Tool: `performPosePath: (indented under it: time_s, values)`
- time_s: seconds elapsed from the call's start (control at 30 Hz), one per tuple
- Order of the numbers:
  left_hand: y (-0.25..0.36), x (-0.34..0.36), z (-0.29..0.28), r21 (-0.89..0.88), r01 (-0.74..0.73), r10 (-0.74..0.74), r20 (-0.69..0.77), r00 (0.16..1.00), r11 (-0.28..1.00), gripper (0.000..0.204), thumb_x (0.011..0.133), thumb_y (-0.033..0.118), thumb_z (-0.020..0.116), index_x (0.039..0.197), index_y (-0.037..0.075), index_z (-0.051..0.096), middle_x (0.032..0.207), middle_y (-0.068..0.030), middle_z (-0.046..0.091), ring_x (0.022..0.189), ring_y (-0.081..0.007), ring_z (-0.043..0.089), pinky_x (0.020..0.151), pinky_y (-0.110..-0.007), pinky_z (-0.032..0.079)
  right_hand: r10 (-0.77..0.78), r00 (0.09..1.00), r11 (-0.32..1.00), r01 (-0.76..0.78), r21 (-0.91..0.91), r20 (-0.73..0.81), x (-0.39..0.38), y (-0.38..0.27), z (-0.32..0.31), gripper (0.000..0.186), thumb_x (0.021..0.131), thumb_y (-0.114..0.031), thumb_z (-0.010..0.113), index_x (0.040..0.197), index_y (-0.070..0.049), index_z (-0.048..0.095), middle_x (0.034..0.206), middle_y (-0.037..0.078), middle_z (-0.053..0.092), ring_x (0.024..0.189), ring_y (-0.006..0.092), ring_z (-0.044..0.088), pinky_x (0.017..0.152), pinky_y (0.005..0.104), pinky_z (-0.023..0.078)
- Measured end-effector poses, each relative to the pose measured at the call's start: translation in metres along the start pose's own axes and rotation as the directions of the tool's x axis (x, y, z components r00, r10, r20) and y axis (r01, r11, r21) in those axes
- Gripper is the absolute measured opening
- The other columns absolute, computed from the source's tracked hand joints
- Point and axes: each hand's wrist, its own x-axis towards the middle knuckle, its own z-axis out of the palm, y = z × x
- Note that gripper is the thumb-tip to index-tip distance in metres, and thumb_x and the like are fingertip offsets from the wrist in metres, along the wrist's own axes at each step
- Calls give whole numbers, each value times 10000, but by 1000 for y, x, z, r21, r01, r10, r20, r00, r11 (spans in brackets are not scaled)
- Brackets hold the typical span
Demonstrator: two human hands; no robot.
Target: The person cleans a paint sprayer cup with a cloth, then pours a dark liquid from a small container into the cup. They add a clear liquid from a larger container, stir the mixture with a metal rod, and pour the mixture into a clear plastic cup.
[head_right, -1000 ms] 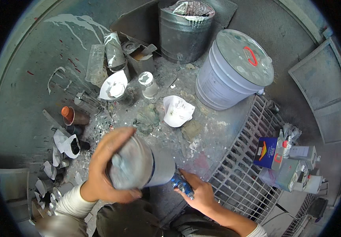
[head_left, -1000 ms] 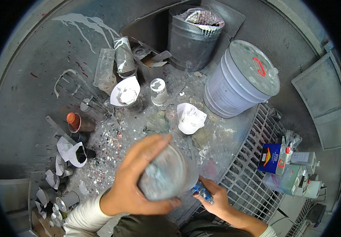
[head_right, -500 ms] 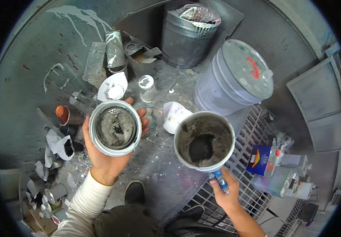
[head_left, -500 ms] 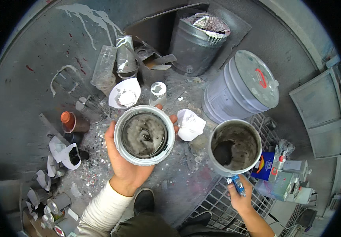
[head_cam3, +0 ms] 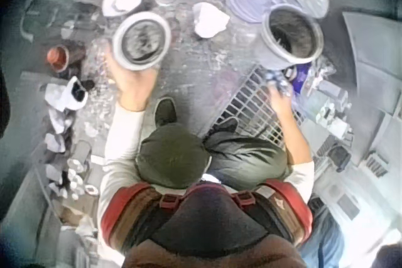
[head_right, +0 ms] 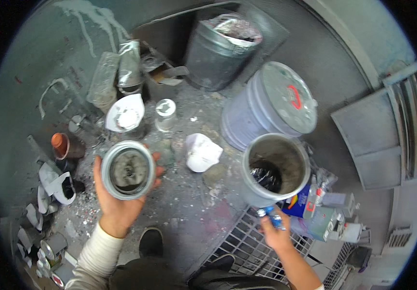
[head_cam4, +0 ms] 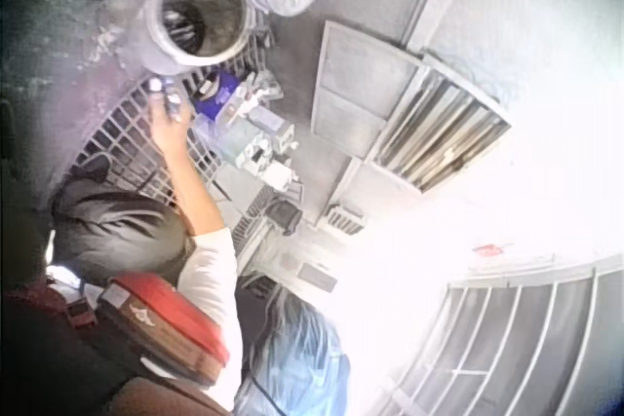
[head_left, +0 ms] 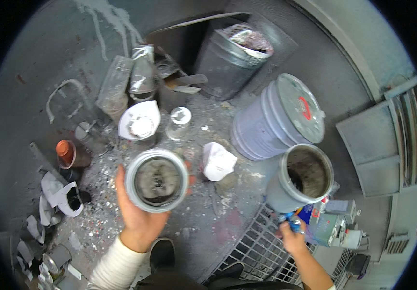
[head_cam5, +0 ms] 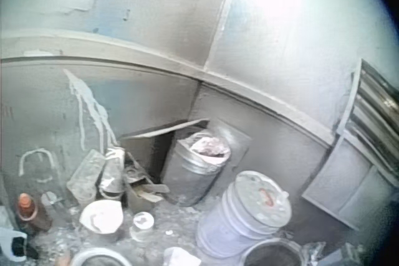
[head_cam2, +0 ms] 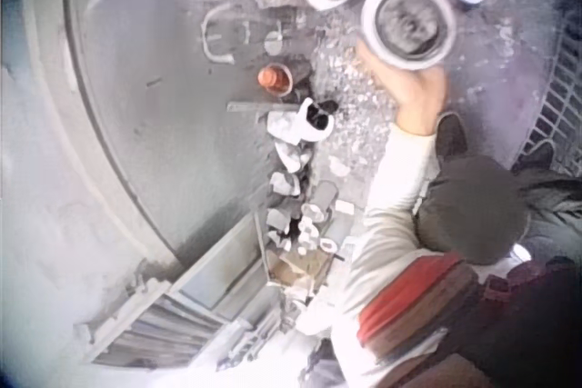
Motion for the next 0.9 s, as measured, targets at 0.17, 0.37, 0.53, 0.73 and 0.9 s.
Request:
performPosePath:
  time_s: [0.17, 0.37, 0.53, 0.73, 0.9]
  values:
    - [-3, -4, 14, -5, -80, 80, -54, 995, 997, 977, 954, 785, 205, 1508, 9, 416, 1419, -301, 538, 1229, -459, 602, 1017, -503, 524, 125, 964, 965, -173, -198, -234, 25, -73, -27, 459, 1020, -478, 618, 1132, -40, 697, 764, 5, 632, 586, 104, 578, 521, 277, 495]
    - [-4, -7, 22, 120, -166, 144, 177, 974, 979, 1047, 927, 806, 249, 1556, -30, 290, 1531, -283, 413, 1408, -474, 437, 1143, -581, 420, 18, 939, 910, -158, -384, -344, 88, -173, -68, 553, 1007, -586, 553, 985, -45, 669, 797, 83, 723, 428, 143, 551, 384, 280, 416]
    - [-17, -4, 21, -60, -159, 165, 113, 980, 985, 1051, 931, 792, 251, 1543, -60, 305, 1511, -253, 468, 1377, -458, 487, 1172, -537, 391, 10, 912, 760, -273, -589, -410, 143, -246, -78, 556, 987, -604, 571, 990, -48, 600, 825, 107, 709, 425, 164, 546, 379, 296, 418]
    - [-34, 12, -18, -37, -138, 133, -120, 984, 990, 765, 1042, 608, 249, 1366, -5, 572, 1331, -164, 644, 1258, -306, 605, 1108, -444, 448, 8, 934, 627, -282, -726, -356, 201, -316, -60, 610, 966, -632, 577, 1100, -37, 594, 817, 110, 690, 416, 163, 533, 369, 299, 404]
    - [-46, 16, -40, -84, -42, 25, -193, 981, 996, 679, 1055, 581, 315, 1314, 29, 614, 1268, -123, 675, 1184, -256, 639, 1053, -413, 484, -48, 942, 389, -288, -875, -331, 254, -361, -39, 598, 991, -582, 578, 1024, 13, 617, 724, 100, 643, 407, 173, 554, 340, 330, 412]
